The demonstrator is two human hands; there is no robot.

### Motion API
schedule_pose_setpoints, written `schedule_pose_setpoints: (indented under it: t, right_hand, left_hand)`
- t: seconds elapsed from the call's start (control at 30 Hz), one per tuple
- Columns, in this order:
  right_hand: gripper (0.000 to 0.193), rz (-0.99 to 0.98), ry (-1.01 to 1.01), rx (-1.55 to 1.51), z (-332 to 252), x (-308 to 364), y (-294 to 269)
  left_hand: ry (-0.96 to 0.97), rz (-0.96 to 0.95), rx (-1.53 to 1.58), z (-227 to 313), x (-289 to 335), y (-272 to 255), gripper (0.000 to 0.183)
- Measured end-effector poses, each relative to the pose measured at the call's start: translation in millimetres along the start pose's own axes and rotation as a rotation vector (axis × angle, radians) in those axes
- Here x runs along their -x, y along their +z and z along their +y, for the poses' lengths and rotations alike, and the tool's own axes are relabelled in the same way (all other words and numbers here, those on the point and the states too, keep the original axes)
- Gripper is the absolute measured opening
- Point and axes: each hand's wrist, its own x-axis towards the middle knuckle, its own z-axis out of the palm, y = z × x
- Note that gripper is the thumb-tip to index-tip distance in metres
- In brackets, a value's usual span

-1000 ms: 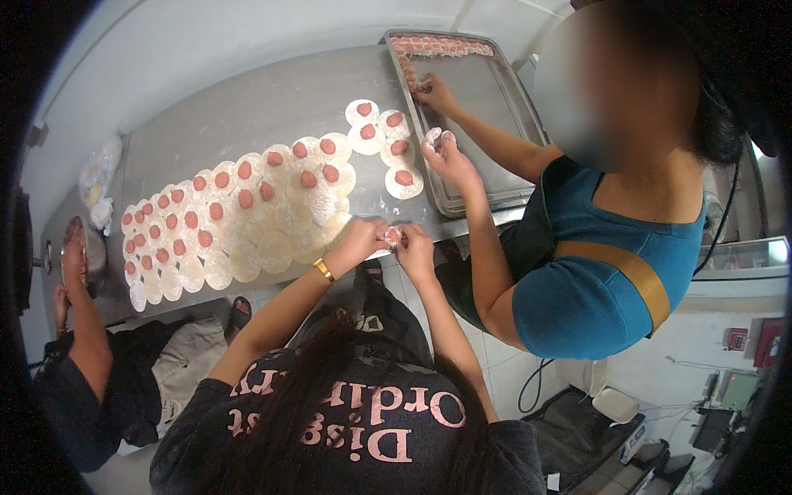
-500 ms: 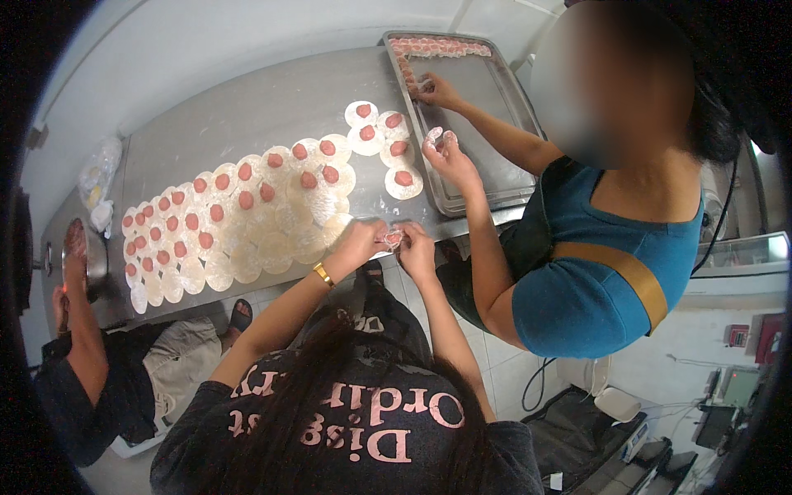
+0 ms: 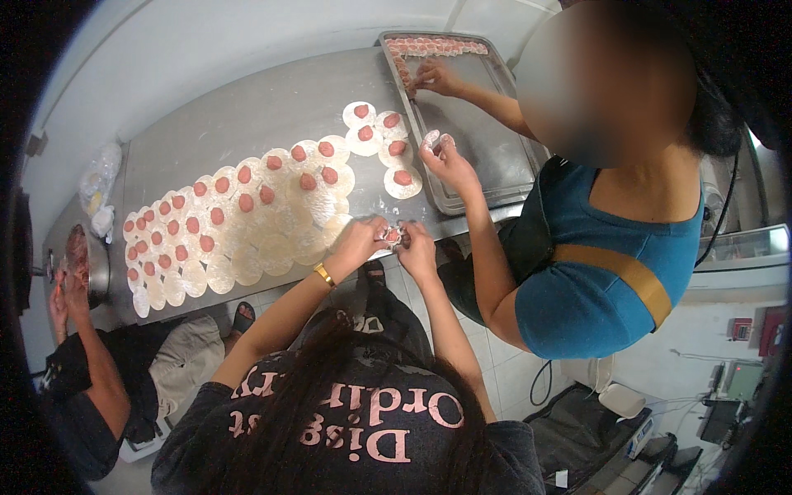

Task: The person places small portions of meat onto circular dough wrappers laid out on a stainless steel table, then folds and seals each wrapper into a dumpling. Completed dumplings are placed onto a metal tray. A coworker also assembles dumplings nearby.

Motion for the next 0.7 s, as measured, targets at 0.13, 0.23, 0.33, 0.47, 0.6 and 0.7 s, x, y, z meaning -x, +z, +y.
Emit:
schedule_pose_setpoints:
  t: [0.13,0.23,0.33,0.47,0.6,0.7]
  right_hand:
    - [0.038,-0.037,0.018,-0.026,-1,-2,2]
    - [0.033,0.029,-0.064,-0.093,1,-3,2]
    - [0.031,0.008,-0.034,-0.091,4,0,2]
    - [0.036,-0.001,-0.095,0.027,9,-2,4]
    - [0.036,0.006,-0.099,-0.08,11,-3,2]
    - [0.036,-0.009,-0.044,-0.116,11,-2,0]
  left_hand:
    - [-0.028,-0.036,0.014,-2,0,6,0.033]
    - [-0.058,-0.045,-0.006,-3,-1,7,0.03]
    - [-0.098,-0.059,0.065,-4,-3,4,0.028]
    - [-0.079,-0.045,0.003,1,-5,3,0.029]
    - [-0.041,0.0,-0.008,2,-5,2,0.031]
    - [0.003,0.01,0.077,-2,-6,2,0.031]
